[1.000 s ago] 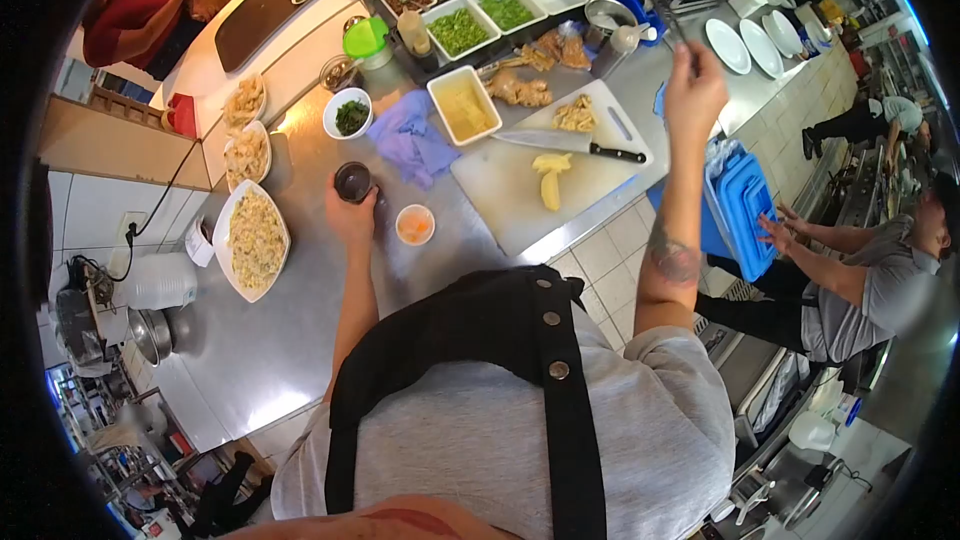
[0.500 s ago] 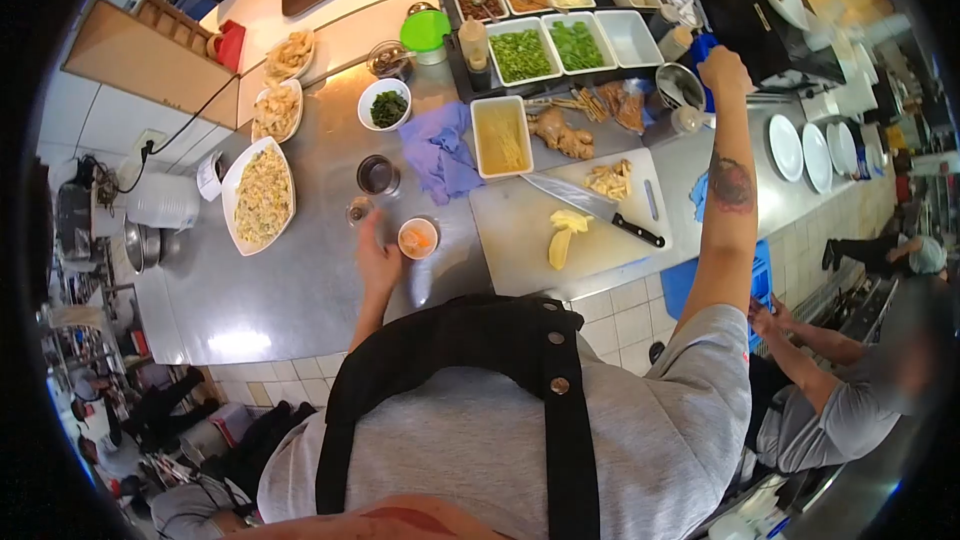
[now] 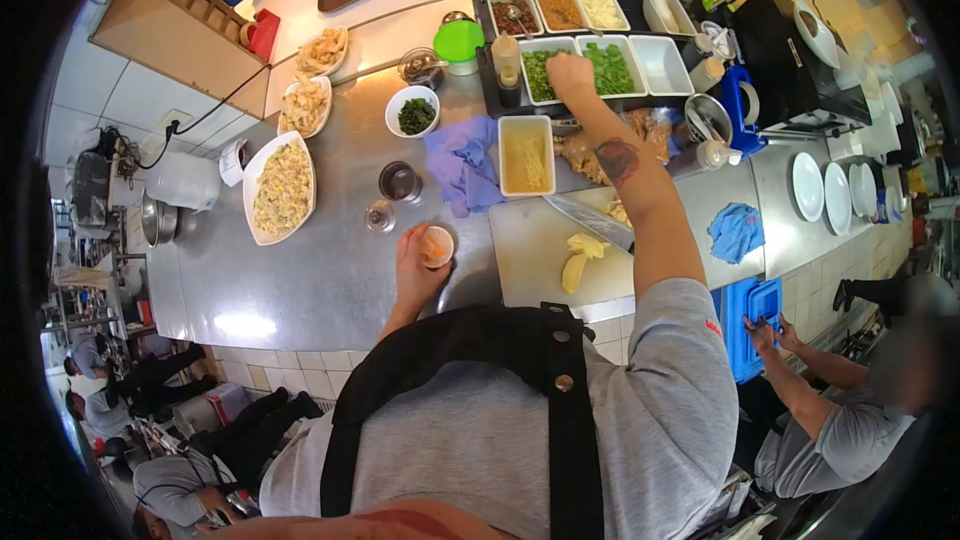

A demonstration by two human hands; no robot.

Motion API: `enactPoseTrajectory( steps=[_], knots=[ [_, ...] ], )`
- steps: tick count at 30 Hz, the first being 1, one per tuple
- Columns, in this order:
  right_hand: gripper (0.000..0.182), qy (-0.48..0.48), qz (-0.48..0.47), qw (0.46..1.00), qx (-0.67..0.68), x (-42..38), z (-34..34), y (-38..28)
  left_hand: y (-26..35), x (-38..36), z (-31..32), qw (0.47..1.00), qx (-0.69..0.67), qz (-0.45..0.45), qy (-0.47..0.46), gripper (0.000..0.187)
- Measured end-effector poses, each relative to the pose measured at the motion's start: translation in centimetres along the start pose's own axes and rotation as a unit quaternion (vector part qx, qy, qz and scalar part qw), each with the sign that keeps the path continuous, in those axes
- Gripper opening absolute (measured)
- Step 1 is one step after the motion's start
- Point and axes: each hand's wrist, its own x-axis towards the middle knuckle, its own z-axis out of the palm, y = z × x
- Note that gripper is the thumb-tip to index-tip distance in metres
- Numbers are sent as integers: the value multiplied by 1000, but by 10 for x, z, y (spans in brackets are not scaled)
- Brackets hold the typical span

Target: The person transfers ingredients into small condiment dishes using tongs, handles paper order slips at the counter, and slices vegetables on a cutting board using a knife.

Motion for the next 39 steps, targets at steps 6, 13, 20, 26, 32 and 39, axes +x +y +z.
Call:
enactPoseTrajectory(
  steps=[6, 13, 20, 26, 32, 39],
  knots=[
    [13, 40, 20, 990, 136, 4, -24, 39, 34, 46, -8, 999, -38, 12, 1, 80],
    [19, -19, -95, 872, 479, -50, -122, 1, 79, 144, 13, 992, -61, 107, -18, 85],
    [16, -54, -211, 871, 441, -113, -156, -67, 101, 158, 3, 989, -98, 109, -30, 97],
    [24, -92, -226, 880, 408, -116, -183, -72, 104, 148, -12, 985, -133, 105, -42, 108],
    [20, -62, -253, 881, 395, -110, -183, -69, 109, 142, -28, 984, -133, 111, -41, 111],
    [15, -15, -209, 907, 364, -117, -187, -81, 109, 134, -32, 983, -132, 124, -33, 109]
  ],
)
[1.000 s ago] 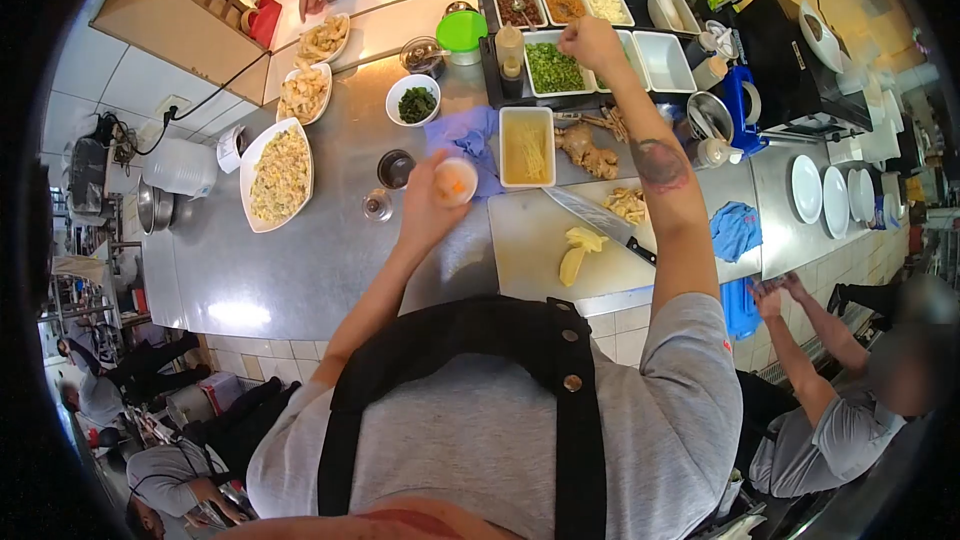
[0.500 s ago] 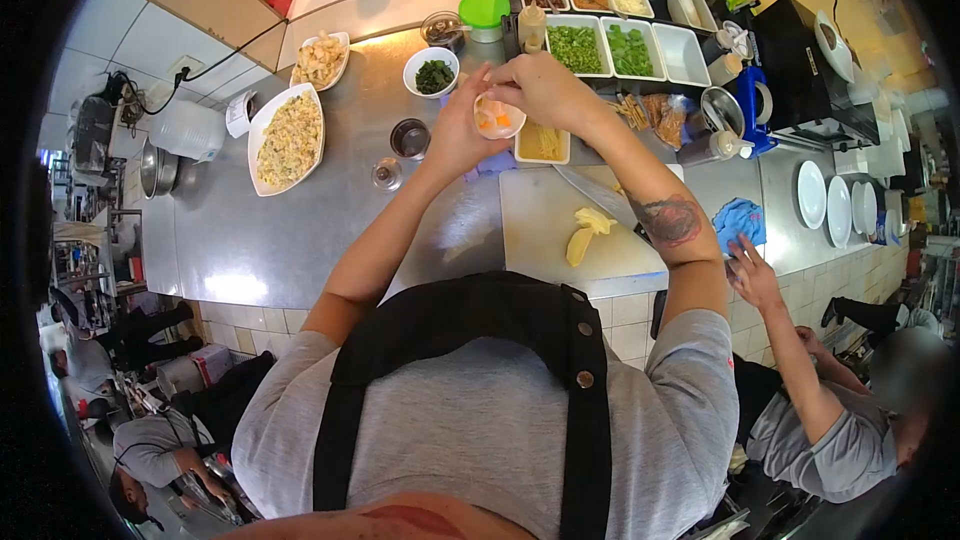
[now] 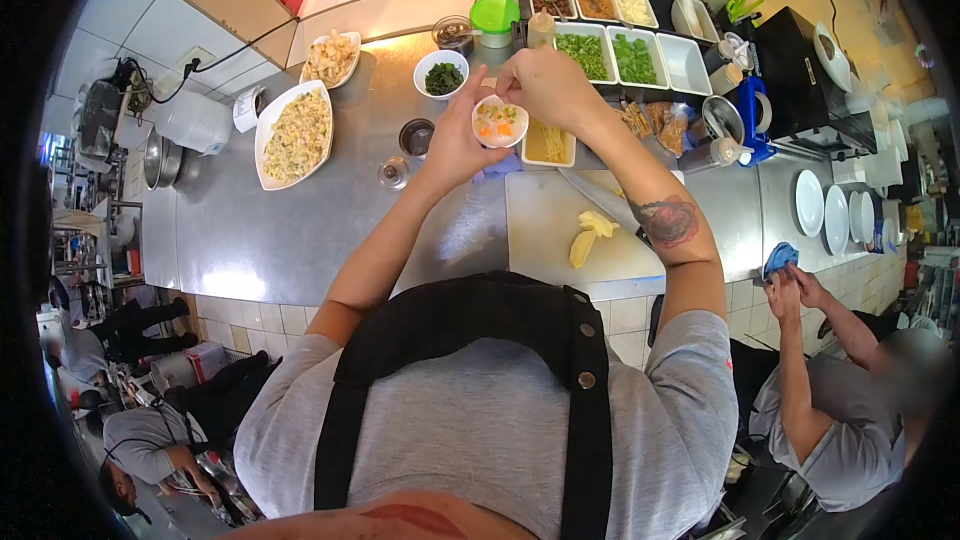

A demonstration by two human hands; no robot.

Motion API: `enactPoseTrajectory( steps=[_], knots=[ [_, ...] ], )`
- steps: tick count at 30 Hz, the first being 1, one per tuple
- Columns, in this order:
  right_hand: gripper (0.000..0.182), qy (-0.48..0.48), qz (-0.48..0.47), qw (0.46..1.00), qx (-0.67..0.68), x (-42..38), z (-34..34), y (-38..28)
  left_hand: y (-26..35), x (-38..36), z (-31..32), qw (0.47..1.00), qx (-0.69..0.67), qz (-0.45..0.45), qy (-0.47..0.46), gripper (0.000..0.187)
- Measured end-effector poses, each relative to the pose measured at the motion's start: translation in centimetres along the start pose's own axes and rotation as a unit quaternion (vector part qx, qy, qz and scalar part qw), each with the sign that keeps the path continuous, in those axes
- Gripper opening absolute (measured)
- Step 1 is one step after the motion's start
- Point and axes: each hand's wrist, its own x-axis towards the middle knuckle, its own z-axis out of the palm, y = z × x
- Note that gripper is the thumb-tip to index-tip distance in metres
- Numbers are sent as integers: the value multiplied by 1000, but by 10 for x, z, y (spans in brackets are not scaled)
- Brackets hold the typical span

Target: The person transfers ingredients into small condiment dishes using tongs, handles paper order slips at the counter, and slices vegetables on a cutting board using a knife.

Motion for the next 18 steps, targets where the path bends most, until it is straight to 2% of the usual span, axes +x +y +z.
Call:
enactPoseTrajectory(
  steps=[2, 5, 8, 9, 12, 13, 16, 18],
  knots=[
    [15, -4, 20, 1000, -8, -3, -7, -15, 2, -4, -2, 1000, 0, 2, 5, 109],
    [19, -52, 3, 998, 45, -8, -6, -20, 6, -14, -9, 1000, -15, 5, 20, 108],
    [23, -25, -27, 991, 130, -16, -8, -30, 6, -33, -21, 999, -27, 2, 37, 107],
    [21, -42, 16, 985, 165, -19, -12, -34, 5, -42, -25, 999, -30, 0, 43, 107],
    [19, 41, 75, 956, 280, -26, 3, -33, -13, -75, -41, 998, -15, -5, 56, 106],
    [20, 92, 58, 958, 265, -25, 18, -23, -21, -90, -47, 998, 1, -17, 54, 105],
    [21, 88, 104, 953, 273, -27, 64, -18, -54, -144, -71, 996, 47, -56, 43, 102],
    [22, 57, 120, 966, 220, -26, 96, -31, -83, -185, -84, 994, 65, -87, 31, 100]
  ],
)
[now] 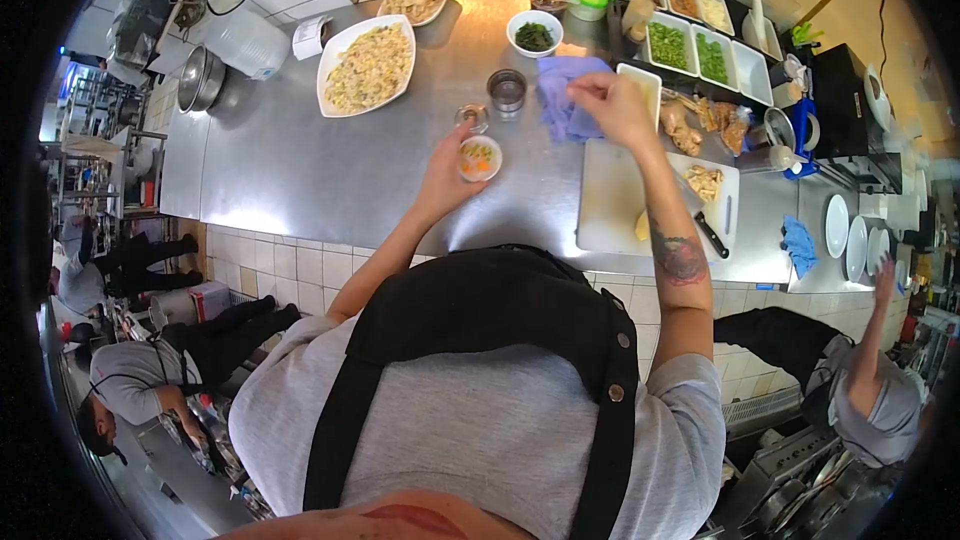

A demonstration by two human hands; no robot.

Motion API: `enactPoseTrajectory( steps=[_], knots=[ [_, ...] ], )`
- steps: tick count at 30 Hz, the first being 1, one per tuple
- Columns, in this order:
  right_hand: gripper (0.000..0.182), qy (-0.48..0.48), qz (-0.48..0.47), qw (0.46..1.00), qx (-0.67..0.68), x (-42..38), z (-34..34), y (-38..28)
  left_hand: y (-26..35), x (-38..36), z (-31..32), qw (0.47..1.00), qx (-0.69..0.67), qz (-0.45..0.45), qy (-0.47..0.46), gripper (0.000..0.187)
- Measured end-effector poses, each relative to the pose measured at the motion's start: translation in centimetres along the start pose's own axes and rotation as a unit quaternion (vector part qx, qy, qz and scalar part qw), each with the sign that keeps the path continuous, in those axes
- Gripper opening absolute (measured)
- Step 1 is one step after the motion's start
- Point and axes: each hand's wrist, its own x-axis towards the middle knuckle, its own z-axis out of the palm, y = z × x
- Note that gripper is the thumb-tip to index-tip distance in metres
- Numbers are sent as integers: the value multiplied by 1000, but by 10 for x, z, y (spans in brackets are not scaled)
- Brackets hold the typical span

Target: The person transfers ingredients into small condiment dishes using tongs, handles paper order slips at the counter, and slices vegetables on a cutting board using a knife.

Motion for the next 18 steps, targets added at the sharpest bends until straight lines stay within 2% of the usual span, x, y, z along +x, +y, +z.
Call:
enactPoseTrajectory(
  steps=[5, 8, 11, 14, 18],
  knots=[
    [21, -90, -9, 991, -97, 9, 104, 18, -58, -57, -38, 995, 54, -80, 2, 98],
    [26, -55, -75, 971, -218, 20, 165, 18, -78, -69, -53, 994, 44, -103, 5, 96],
    [25, 20, -92, 964, -247, 28, 210, 7, -93, -70, -63, 995, 27, -98, -3, 94],
    [25, 30, -81, 951, -296, 44, 238, 28, -109, -69, -70, 997, 17, -73, -30, 95],
    [25, 87, -89, 967, -223, 46, 222, -3, -116, -66, -78, 998, -25, -43, -39, 94]
  ],
)
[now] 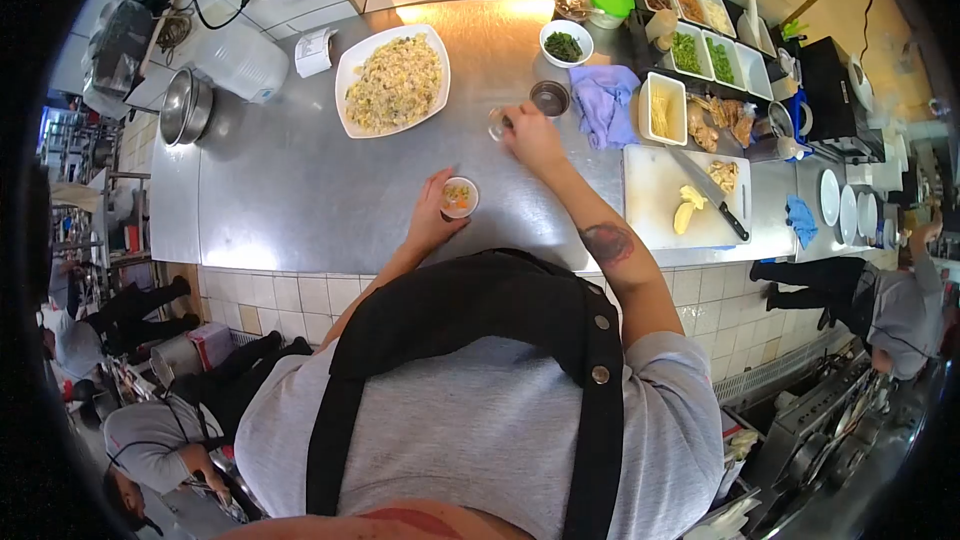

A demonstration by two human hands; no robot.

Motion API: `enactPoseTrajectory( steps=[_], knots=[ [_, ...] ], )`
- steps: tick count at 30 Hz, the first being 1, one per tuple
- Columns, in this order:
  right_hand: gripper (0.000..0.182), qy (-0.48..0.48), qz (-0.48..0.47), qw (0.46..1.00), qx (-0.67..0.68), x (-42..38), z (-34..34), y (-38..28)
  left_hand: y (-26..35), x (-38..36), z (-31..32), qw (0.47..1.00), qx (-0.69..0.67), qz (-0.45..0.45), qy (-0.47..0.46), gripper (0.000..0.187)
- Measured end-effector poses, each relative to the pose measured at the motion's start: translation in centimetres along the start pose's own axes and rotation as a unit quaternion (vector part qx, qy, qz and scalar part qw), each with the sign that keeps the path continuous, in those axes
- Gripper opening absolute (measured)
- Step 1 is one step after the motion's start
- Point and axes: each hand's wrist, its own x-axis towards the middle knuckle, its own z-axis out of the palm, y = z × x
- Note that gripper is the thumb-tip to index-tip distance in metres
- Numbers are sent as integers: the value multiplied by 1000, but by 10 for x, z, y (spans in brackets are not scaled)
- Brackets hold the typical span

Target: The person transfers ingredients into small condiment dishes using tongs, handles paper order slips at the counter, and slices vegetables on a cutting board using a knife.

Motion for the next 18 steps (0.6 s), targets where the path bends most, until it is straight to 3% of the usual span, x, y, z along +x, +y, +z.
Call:
enactPoseTrajectory(
  steps=[3, 6, 13, 18],
  knots=[
    [24, 70, 20, 997, 9, 14, -36, 3, -3, 1, -6, 999, -9, 22, -22, 93],
    [24, 41, 68, 993, -84, 25, -40, 38, -8, 2, -3, 999, -18, 37, -15, 91],
    [22, -32, 112, 988, -100, 35, -38, 49, -8, 22, 9, 998, -27, 40, 38, 83],
    [56, -55, 60, 986, -146, 35, -54, 36, 15, 88, 25, 996, -34, 24, 80, 83]
  ],
)
